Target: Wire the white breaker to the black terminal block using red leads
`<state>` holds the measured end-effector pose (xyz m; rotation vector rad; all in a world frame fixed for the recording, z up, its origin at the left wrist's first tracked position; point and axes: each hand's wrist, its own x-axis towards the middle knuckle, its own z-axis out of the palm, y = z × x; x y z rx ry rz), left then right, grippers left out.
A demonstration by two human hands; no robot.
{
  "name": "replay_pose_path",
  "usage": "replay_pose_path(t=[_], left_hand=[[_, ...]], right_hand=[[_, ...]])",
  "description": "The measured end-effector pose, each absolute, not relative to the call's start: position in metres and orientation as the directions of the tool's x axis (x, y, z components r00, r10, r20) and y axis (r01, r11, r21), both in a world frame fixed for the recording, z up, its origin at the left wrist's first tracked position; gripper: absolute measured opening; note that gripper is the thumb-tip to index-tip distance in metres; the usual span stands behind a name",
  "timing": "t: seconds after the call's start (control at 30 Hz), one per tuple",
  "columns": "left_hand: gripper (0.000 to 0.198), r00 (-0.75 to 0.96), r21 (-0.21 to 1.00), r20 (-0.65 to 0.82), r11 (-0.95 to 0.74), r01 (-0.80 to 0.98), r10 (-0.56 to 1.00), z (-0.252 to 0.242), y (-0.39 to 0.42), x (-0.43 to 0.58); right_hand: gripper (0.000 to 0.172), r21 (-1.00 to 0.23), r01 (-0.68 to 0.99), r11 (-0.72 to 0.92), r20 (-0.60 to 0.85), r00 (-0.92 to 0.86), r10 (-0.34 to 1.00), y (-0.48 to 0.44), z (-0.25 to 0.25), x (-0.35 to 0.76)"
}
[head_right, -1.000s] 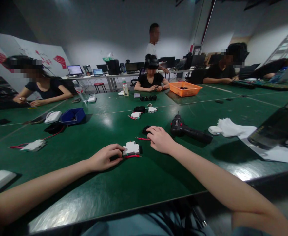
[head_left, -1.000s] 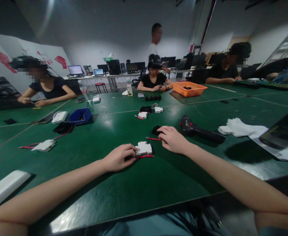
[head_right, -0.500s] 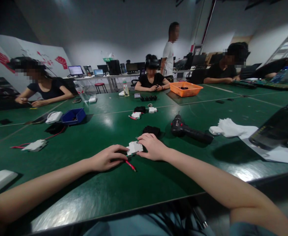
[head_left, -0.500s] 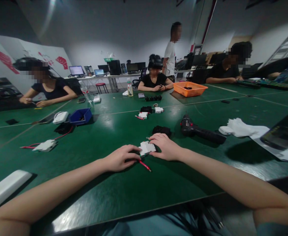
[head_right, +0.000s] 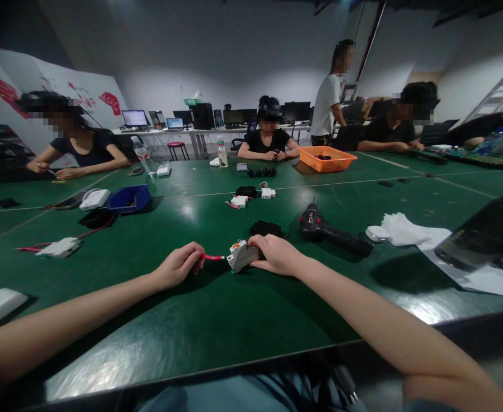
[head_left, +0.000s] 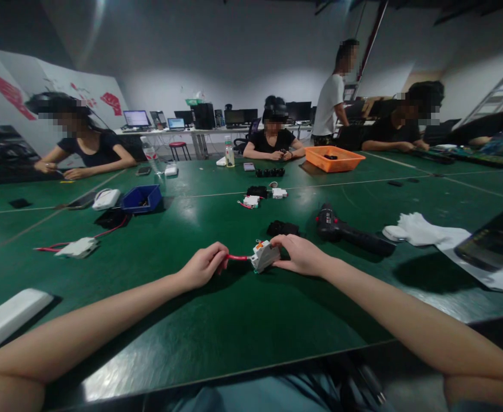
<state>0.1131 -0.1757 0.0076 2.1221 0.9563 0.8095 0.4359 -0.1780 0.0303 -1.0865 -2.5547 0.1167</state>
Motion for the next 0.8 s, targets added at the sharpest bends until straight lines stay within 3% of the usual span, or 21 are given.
replay_pose_path(t=[0.1, 0.2, 0.4, 0.6, 0.8], left_hand=[[0.031, 0.454, 0.836, 0.249, -0.427, 0.345, 0.855, 0.0016, -0.1710, 0.1121], [0.029, 0.428, 0.845, 0.275, -0.429, 0.320, 0.861, -0.0008, -0.1693, 0.1120], [0.026, 0.416, 0.823, 0.277, -0.437, 0.363, 0.866, -0.0020, -0.1712, 0.1112], [0.022, 0.510, 0.598, 0.337, -0.598, 0.533, 0.791, 0.0021, -0.1756, 0.1073], [0.020, 0.580, 0.432, 0.351, -0.676, 0.597, 0.736, 0.0047, -0.1772, 0.1064]], right_hand=[[0.068, -0.109, 0.679, 0.726, 0.300, -0.674, 0.675, -0.1790, 0.0338, 0.4351], [0.070, -0.022, 0.626, 0.779, 0.333, -0.730, 0.596, -0.1798, 0.0356, 0.4353], [0.068, -0.035, 0.678, 0.734, 0.400, -0.664, 0.632, -0.1796, 0.0303, 0.4370], [0.069, -0.100, 0.699, 0.708, 0.498, -0.581, 0.644, -0.1796, 0.0303, 0.4389], [0.067, -0.062, 0.690, 0.721, 0.514, -0.597, 0.615, -0.1802, 0.0313, 0.4405]])
